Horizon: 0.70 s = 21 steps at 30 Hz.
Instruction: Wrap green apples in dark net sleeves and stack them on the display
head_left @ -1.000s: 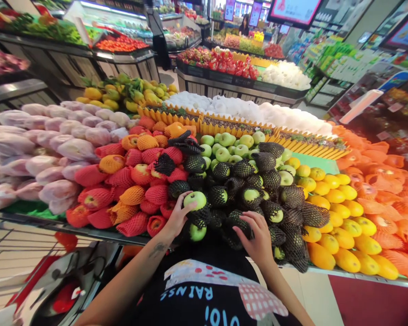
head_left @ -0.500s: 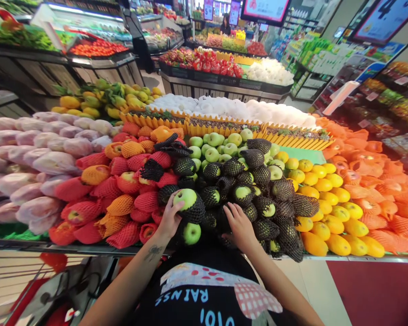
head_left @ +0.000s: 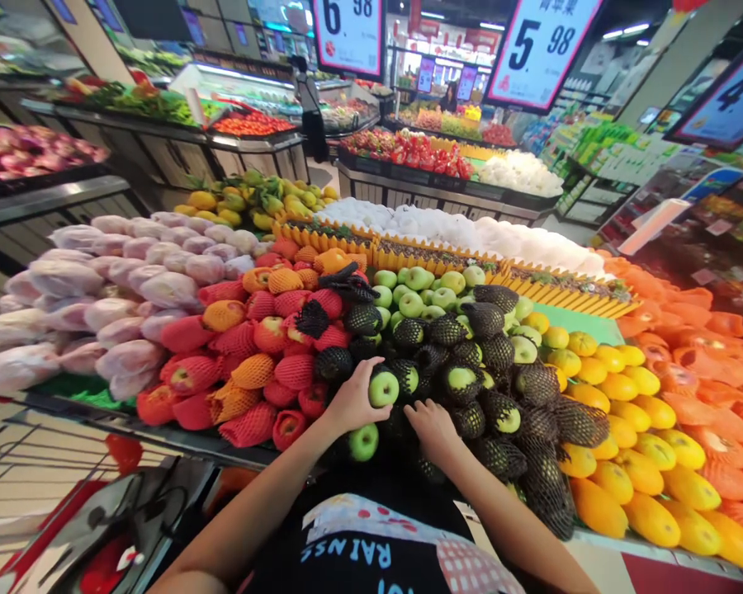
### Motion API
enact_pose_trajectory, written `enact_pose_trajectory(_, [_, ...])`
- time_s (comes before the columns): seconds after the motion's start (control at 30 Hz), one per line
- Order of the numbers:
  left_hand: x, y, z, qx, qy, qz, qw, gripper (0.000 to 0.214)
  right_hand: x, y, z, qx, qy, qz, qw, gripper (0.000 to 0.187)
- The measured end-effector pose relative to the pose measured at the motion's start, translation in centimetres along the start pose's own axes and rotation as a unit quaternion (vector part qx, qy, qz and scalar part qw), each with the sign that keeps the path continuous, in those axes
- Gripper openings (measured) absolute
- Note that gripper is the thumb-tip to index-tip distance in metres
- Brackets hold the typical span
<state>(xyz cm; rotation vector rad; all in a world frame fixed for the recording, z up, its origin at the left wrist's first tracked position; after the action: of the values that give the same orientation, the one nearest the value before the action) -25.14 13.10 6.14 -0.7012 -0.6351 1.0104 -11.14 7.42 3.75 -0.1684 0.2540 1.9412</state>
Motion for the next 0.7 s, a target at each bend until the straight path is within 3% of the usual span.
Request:
enact_pose_trajectory(0.2, [-0.3,2.0,-0.3,0.051,0.034,0.008,0.998,0.082,-1.5,-1.7,1.4,0.067,-0.049,0.006,0.997,0.063])
enact_pose_trajectory(0.33, [-0.7,2.7,-0.9,0.104,0.065,0.016,0.992,0.076,-3.0,-3.4,3.2,0.137,-0.133,-0.031,0.981,0.061])
enact_pose_trajectory(0.4, [-0.8,2.4,-1.0,0.139,0.063,0.014,0.988,0.078,-4.0,-5.0,4.0,0.218,-0.206,-0.080,0.950,0.056])
enact_pose_trajectory(0.47, [-0.8,1.4,-0.7,0.187,0.023,-0.003,0.982,0.083,-5.6,-7.2,4.1,0.348,-0.293,-0.150,0.878,0.051])
enact_pose_trajectory(0.53, [-0.8,-0.2,-0.1,0.228,-0.035,-0.035,0.972,0.084,-7.1,-8.9,3.0,0.491,-0.346,-0.209,0.772,0.050])
enact_pose_trajectory(0.6, [-0.9,-2.0,0.0,0.221,-0.060,-0.075,0.971,0.073,-7.7,-9.2,1.3,0.605,-0.335,-0.244,0.680,0.049])
enact_pose_trajectory(0.7, [-1.1,-4.1,-1.8,0.089,0.029,-0.112,0.989,0.050,-7.4,-7.4,-1.2,0.729,-0.274,-0.260,0.572,0.045])
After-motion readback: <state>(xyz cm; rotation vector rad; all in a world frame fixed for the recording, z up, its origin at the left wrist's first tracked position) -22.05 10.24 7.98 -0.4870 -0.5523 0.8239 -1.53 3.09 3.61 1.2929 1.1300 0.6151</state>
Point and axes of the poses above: each hand's wrist, its own x-axis towards the middle knuckle, its own z-axis out of the back of the hand, y = z × x, the point moved 8 cm from there along x, towards the middle knuckle, and after that the axes turned 2 degrees about y, right-handed, at the moved point
